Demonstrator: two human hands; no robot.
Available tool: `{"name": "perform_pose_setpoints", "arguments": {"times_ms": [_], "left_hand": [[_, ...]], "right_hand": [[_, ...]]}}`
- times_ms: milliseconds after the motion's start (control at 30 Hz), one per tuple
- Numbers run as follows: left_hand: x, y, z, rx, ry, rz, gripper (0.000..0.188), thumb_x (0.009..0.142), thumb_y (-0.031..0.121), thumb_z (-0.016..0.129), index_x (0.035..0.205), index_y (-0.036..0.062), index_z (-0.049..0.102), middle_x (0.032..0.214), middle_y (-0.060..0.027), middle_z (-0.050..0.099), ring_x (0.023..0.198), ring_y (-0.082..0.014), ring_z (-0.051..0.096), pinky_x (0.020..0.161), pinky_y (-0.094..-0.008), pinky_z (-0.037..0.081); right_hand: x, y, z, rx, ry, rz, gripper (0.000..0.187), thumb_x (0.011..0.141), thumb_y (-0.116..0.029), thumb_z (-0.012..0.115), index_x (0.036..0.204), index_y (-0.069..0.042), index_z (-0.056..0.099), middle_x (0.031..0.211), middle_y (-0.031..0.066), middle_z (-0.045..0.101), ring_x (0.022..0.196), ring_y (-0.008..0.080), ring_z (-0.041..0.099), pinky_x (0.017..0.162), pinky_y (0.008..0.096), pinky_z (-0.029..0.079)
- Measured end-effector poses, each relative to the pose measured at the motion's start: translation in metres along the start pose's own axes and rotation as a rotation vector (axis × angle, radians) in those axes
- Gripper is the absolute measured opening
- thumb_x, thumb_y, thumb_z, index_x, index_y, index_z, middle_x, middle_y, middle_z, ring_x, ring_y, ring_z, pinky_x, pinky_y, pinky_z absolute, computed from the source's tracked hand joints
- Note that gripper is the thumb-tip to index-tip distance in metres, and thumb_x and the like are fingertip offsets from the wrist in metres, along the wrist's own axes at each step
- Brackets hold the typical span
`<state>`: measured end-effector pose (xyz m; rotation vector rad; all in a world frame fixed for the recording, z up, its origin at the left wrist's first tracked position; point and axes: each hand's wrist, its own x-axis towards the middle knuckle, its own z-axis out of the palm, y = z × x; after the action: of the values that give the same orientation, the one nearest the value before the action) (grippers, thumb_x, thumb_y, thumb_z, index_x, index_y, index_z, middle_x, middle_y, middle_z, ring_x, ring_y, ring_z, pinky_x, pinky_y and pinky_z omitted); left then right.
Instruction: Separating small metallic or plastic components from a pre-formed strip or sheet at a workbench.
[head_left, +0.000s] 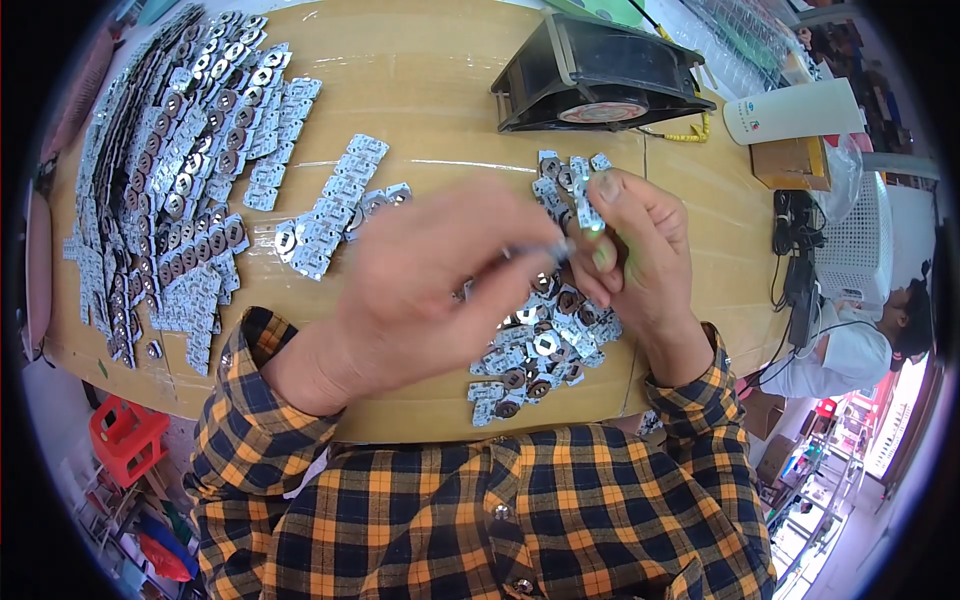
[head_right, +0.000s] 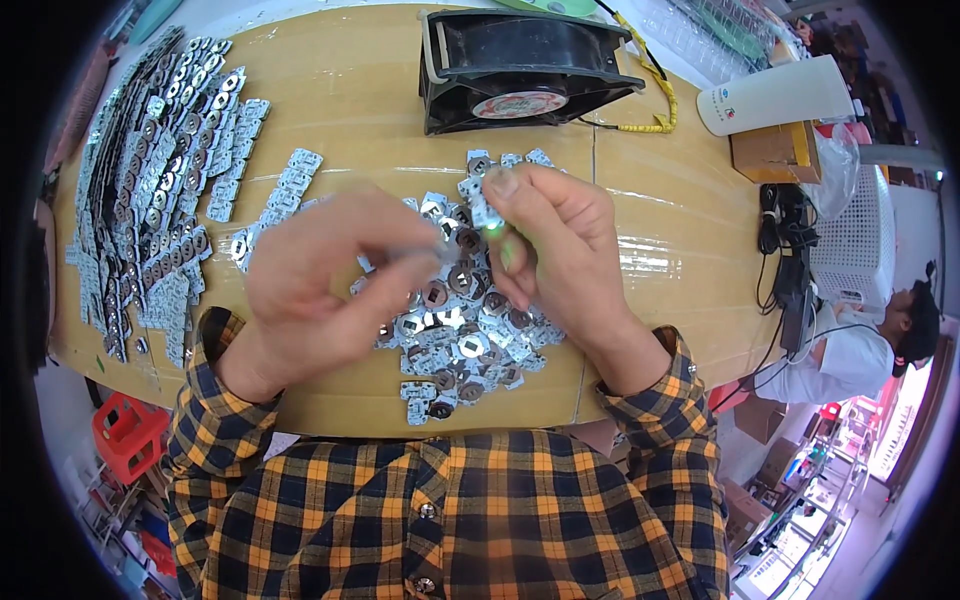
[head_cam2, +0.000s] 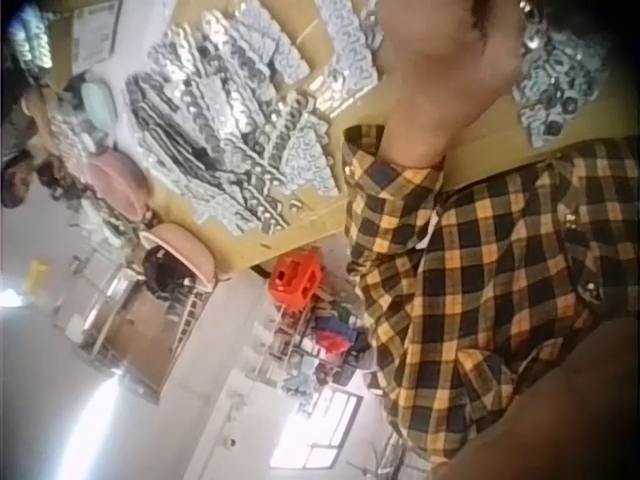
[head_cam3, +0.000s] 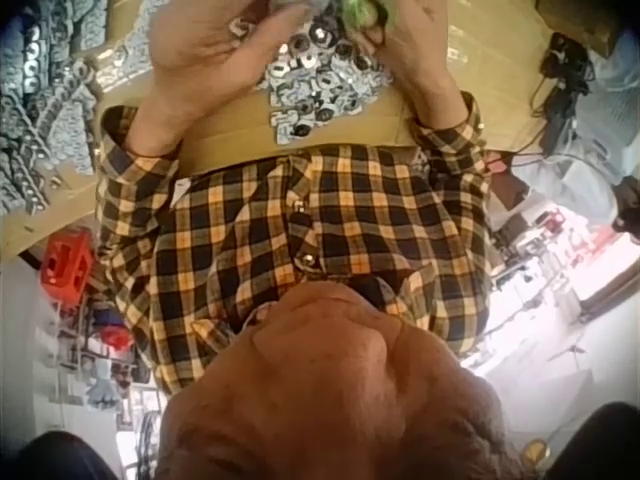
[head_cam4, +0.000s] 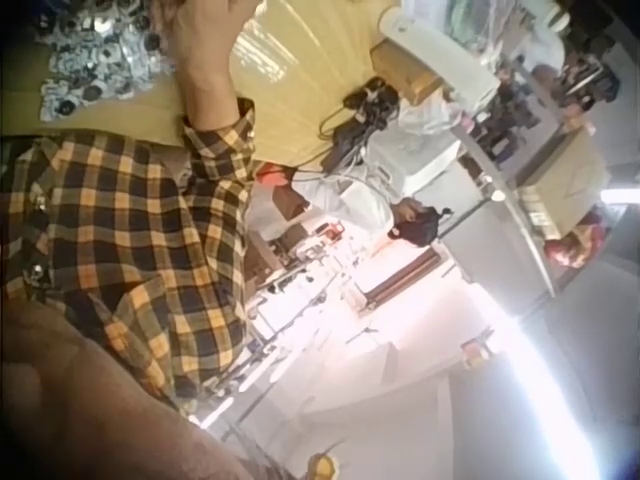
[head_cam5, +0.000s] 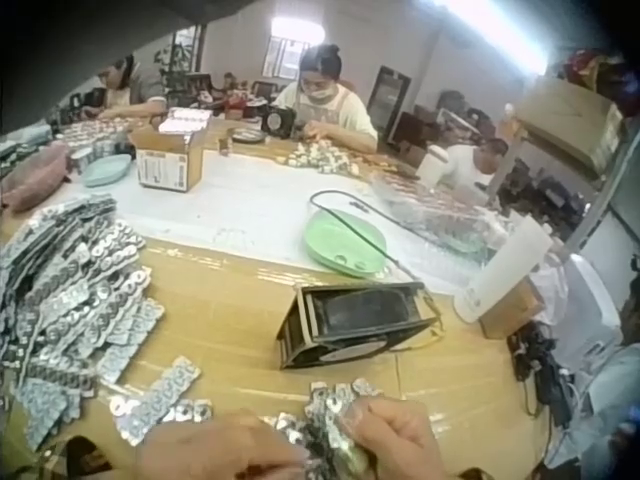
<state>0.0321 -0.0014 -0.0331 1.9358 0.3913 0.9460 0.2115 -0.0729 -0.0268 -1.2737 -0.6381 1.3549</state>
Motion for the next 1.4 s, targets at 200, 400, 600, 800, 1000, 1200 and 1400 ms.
{"name": "perform_pose_setpoints", "arguments": {"times_ms": [200, 400, 600, 800, 1000, 1200, 1400], "left_hand": [[-0.001, -0.001, 0.003, 0.052, 0.119, 0.006, 0.019, 0.075, -0.01, 0.067, 0.092, -0.0022, 0.065, 0.082, -0.0078, 0.065, 0.067, -0.0137, 0.061, 0.059, -0.0246, 0.047], [-0.001, 0.014, 0.009, -0.034, 0.08, 0.038, 0.019, 0.076, -0.013, 0.065, 0.092, -0.003, 0.064, 0.083, -0.0093, 0.066, 0.071, -0.0137, 0.063, 0.061, -0.0245, 0.048], [0.0, 0.009, 0.009, -0.031, 0.301, -0.094, 0.017, 0.078, -0.01, 0.064, 0.093, -0.0028, 0.064, 0.079, -0.0078, 0.064, 0.066, -0.0109, 0.062, 0.057, -0.0227, 0.049], [0.0, 0.014, 0.01, -0.002, 0.138, -0.098, 0.017, 0.078, -0.01, 0.065, 0.094, -0.0031, 0.064, 0.077, -0.0079, 0.063, 0.065, -0.0111, 0.063, 0.057, -0.0222, 0.049], [0.01, 0.02, -0.009, -0.174, -0.036, -0.275, 0.015, 0.085, -0.005, 0.063, 0.1, -0.0054, 0.061, 0.085, -0.007, 0.065, 0.073, -0.0107, 0.062, 0.065, -0.0229, 0.05], [0.015, 0.003, -0.001, -0.4, 0.176, -0.437, 0.02, 0.089, -0.003, 0.059, 0.108, -0.0047, 0.063, 0.083, -0.0062, 0.066, 0.071, -0.0081, 0.064, 0.062, -0.0193, 0.053], [0.009, 0.0, 0.003, -0.52, 0.141, -0.579, 0.018, 0.088, -0.003, 0.062, 0.106, -0.0055, 0.062, 0.084, -0.0076, 0.066, 0.071, -0.0071, 0.063, 0.062, -0.0189, 0.052]], "right_hand": [[-0.007, 0.001, 0.006, -0.12, -0.016, -0.028, 0.03, 0.098, -0.019, 0.051, 0.072, -0.006, 0.05, 0.051, -0.0024, 0.042, 0.036, 0.0053, 0.034, 0.032, 0.0213, 0.03], [-0.005, 0.0, 0.003, -0.105, 0.012, 0.021, 0.028, 0.098, -0.018, 0.052, 0.073, -0.006, 0.051, 0.052, -0.0023, 0.042, 0.037, 0.0048, 0.035, 0.033, 0.0213, 0.029], [-0.011, -0.003, 0.002, -0.085, -0.097, -0.049, 0.03, 0.099, -0.021, 0.051, 0.073, -0.005, 0.051, 0.052, -0.0021, 0.042, 0.038, 0.0047, 0.035, 0.034, 0.0206, 0.03], [-0.011, -0.001, 0.0, -0.072, -0.096, -0.041, 0.031, 0.099, -0.022, 0.051, 0.073, -0.004, 0.052, 0.052, -0.002, 0.041, 0.038, 0.0043, 0.035, 0.034, 0.0203, 0.031], [-0.008, -0.003, -0.007, -0.318, -0.089, -0.178, 0.022, 0.096, -0.017, 0.056, 0.08, -0.002, 0.057, 0.053, -0.0018, 0.045, 0.041, 0.0065, 0.042, 0.037, 0.0231, 0.034], [-0.004, -0.001, -0.018, -1.161, -0.342, -0.772, 0.012, 0.083, -0.007, 0.067, 0.079, -0.003, 0.057, 0.065, 0.0081, 0.053, 0.054, 0.0248, 0.056, 0.048, 0.0358, 0.043], [-0.005, -0.018, -0.027, -0.813, -0.237, -0.596, 0.017, 0.091, -0.01, 0.06, 0.082, 0.003, 0.065, 0.065, 0.0069, 0.062, 0.055, 0.0133, 0.057, 0.05, 0.0253, 0.041]]}}
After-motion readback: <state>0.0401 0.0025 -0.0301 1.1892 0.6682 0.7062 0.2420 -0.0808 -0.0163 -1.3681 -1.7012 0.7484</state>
